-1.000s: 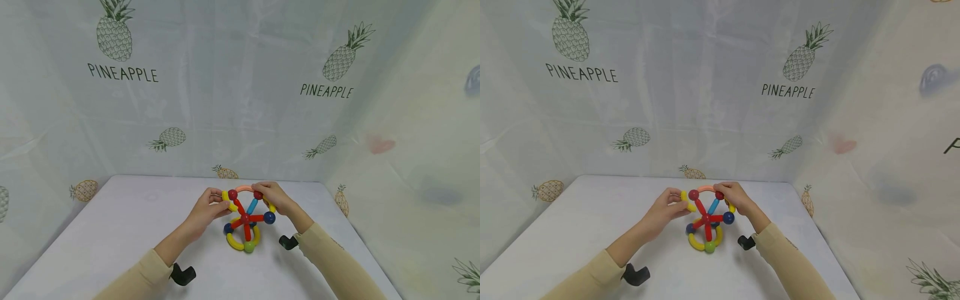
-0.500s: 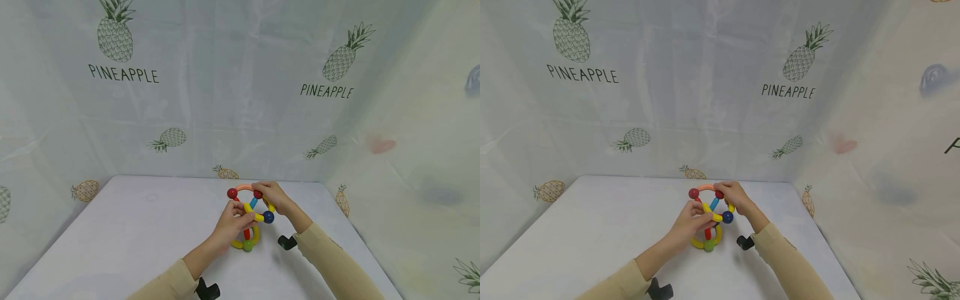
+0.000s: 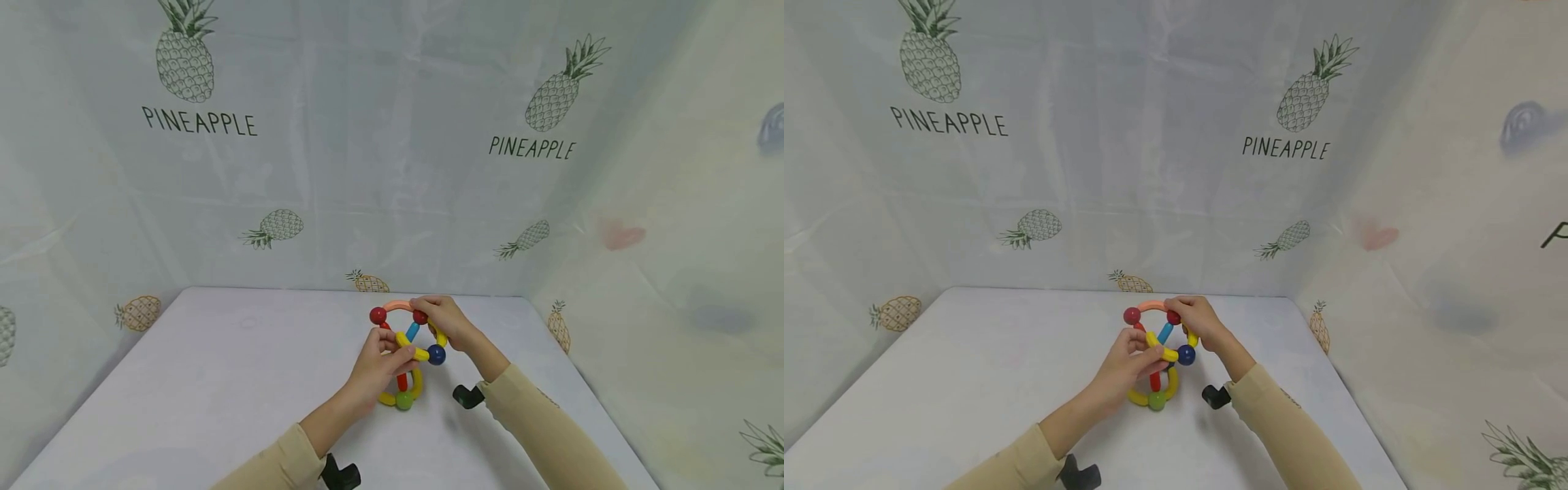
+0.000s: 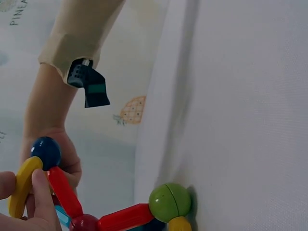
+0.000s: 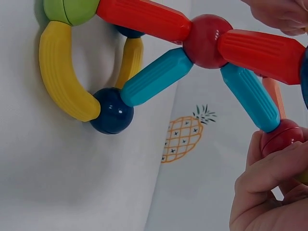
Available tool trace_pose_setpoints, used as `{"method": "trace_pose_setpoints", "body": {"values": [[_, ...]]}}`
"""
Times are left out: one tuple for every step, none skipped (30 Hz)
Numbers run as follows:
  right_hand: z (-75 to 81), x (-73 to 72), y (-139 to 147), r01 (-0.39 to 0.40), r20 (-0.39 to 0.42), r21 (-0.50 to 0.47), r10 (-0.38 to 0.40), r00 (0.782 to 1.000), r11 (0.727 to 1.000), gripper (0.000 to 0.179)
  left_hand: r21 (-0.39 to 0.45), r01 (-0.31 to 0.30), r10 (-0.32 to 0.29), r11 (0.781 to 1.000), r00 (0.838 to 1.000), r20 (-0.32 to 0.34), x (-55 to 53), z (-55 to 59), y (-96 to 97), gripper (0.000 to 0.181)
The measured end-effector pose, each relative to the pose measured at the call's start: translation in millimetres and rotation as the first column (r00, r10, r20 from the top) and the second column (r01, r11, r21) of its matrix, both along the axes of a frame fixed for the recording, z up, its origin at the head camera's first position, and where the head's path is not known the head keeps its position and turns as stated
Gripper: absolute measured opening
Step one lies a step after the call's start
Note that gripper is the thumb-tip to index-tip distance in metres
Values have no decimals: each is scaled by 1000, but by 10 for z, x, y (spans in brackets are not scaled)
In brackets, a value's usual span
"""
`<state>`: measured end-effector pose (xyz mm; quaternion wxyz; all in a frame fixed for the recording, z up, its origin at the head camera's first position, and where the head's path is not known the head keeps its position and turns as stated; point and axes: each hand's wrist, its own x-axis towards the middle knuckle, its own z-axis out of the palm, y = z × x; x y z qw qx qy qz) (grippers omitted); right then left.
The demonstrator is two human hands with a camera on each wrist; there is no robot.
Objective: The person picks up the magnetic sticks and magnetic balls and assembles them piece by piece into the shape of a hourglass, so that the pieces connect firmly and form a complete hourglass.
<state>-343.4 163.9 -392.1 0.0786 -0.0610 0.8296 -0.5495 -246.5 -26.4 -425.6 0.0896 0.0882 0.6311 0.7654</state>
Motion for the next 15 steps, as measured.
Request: {"method": "trace_pose_setpoints", "body": {"values": [[-2,-2,-1,1,2,0,-1,1000,1000,42,-3,-6,6,1000,1000,1,-3,-5,-4,51],[-5,-3,-2,0,4,-1,0,1000,1000,42,-11,-16,16,1000,1000,0,-8,-13,-8,54],[-7,-2,-5,-1,7,-2,1,1000,1000,43,-16,-27,27,1000,1000,3,-11,-20,-12,58],[-9,-1,-8,-3,9,-1,3,1000,1000,43,-25,-39,39,999,999,4,-15,-28,-18,62],[-12,0,-11,-4,10,1,4,1000,1000,43,-29,-50,51,998,999,11,-19,-33,-24,66],[-13,1,-14,-5,9,2,5,1000,1000,43,-33,-62,62,998,998,16,-21,-34,-30,70],[-14,2,-16,-6,9,3,6,1000,1000,43,-34,-71,71,997,997,19,-25,-36,-36,74],[-13,4,-21,-8,9,3,8,1000,1000,43,-36,-77,78,996,997,19,-31,-37,-42,77],[-11,6,-23,-8,9,4,8,1000,1000,44,-32,-80,81,996,996,21,-35,-34,-48,81],[-9,7,-25,-10,8,4,10,1000,1000,44,-32,-82,83,996,996,22,-41,-30,-53,84],[-6,8,-27,-11,9,2,11,1000,1000,44,-28,-84,85,996,996,28,-47,-25,-58,88],[-2,10,-28,-12,11,-2,12,1000,1000,44,-24,-86,87,996,996,29,-54,-19,-63,92],[2,11,-29,-14,13,-6,14,1000,1000,44,-22,-87,88,996,996,31,-62,-15,-68,96],[7,14,-31,-17,15,-10,17,1000,1000,43,-20,-88,89,996,995,34,-69,-12,-74,99],[11,17,-33,-20,17,-13,20,1000,1000,43,-15,-89,89,996,995,42,-76,-8,-81,103]]}}
